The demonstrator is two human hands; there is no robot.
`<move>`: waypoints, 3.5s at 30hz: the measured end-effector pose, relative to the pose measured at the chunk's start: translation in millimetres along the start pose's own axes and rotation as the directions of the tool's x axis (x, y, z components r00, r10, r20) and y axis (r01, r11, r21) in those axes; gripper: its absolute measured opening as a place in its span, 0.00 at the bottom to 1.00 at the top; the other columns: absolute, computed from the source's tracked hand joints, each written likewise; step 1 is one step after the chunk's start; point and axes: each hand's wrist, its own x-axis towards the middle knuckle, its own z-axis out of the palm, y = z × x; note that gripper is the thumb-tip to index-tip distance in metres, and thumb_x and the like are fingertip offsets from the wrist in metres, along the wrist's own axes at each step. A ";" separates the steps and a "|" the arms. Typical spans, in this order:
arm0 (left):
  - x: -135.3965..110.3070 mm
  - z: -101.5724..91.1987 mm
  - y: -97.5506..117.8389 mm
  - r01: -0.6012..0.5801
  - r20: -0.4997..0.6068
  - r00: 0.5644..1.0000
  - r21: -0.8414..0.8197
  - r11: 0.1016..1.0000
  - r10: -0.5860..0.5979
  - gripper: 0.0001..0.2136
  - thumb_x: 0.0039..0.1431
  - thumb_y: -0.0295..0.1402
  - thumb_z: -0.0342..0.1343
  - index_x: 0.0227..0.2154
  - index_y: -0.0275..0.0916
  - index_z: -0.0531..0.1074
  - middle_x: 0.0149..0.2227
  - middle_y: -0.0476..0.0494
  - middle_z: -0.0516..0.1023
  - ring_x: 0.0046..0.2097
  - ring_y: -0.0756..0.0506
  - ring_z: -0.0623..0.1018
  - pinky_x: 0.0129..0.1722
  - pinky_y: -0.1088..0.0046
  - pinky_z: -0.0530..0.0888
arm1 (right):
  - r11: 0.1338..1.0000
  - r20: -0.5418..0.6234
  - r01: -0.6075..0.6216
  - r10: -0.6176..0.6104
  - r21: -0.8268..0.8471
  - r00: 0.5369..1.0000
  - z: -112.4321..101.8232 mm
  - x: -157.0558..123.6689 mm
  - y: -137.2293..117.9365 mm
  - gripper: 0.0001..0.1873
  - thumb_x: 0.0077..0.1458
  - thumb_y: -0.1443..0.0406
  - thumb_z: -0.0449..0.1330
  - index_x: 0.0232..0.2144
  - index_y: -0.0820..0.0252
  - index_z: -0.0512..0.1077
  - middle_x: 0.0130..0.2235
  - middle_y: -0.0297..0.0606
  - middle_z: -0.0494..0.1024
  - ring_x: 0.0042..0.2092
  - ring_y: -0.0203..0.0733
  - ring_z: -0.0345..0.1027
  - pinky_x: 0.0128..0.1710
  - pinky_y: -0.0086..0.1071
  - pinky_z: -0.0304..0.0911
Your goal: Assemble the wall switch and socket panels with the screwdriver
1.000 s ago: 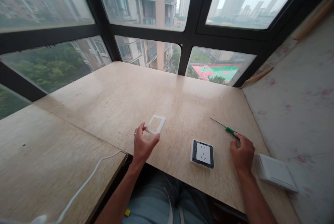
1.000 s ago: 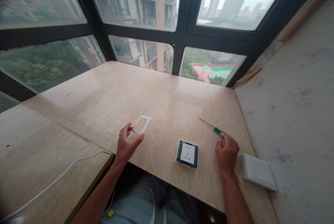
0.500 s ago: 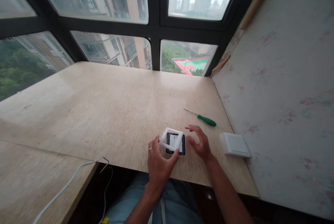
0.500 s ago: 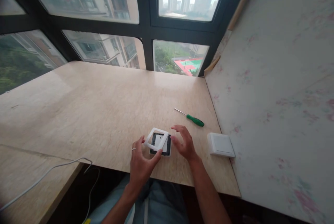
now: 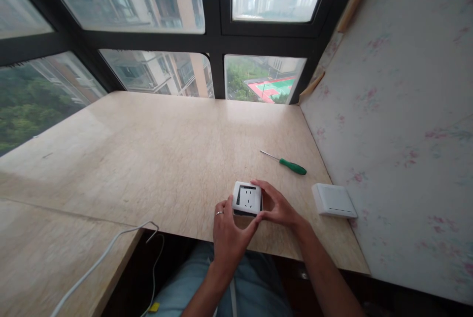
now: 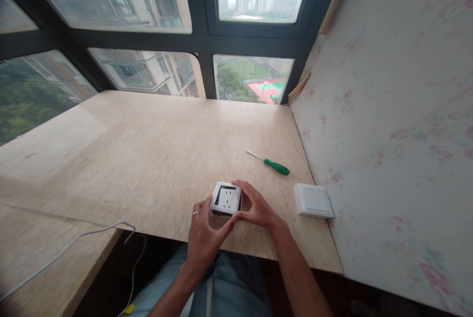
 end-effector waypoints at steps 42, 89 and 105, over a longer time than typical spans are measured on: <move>78.8 -22.7 -55.0 -0.136 0.445 0.788 -0.549 0.824 0.427 0.36 0.49 0.44 0.69 0.61 0.46 0.64 0.63 0.36 0.66 0.66 0.36 0.64 0.65 0.50 0.63 | 0.979 0.013 -0.165 0.168 -0.120 0.986 4.4 -13.3 -15.5 0.48 0.48 0.51 0.70 0.67 0.46 0.55 0.67 0.45 0.59 0.69 0.56 0.51 0.67 0.55 0.50; 74.7 -28.2 -52.7 -0.264 0.493 0.732 -0.431 0.863 0.470 0.35 0.56 0.43 0.64 0.64 0.45 0.60 0.66 0.37 0.63 0.68 0.38 0.62 0.65 0.50 0.62 | 0.951 0.047 -0.223 0.238 -0.214 0.970 6.4 -21.5 -21.9 0.49 0.52 0.54 0.68 0.69 0.45 0.47 0.71 0.42 0.52 0.71 0.54 0.45 0.68 0.56 0.48; 70.8 -25.1 -61.3 -0.418 0.454 0.696 -0.375 0.828 0.557 0.33 0.61 0.46 0.59 0.66 0.45 0.57 0.68 0.36 0.60 0.68 0.37 0.61 0.64 0.52 0.65 | 0.956 0.063 -0.156 0.177 -0.248 0.982 9.1 -23.6 -17.6 0.48 0.57 0.54 0.65 0.70 0.48 0.43 0.73 0.42 0.44 0.72 0.51 0.38 0.69 0.53 0.44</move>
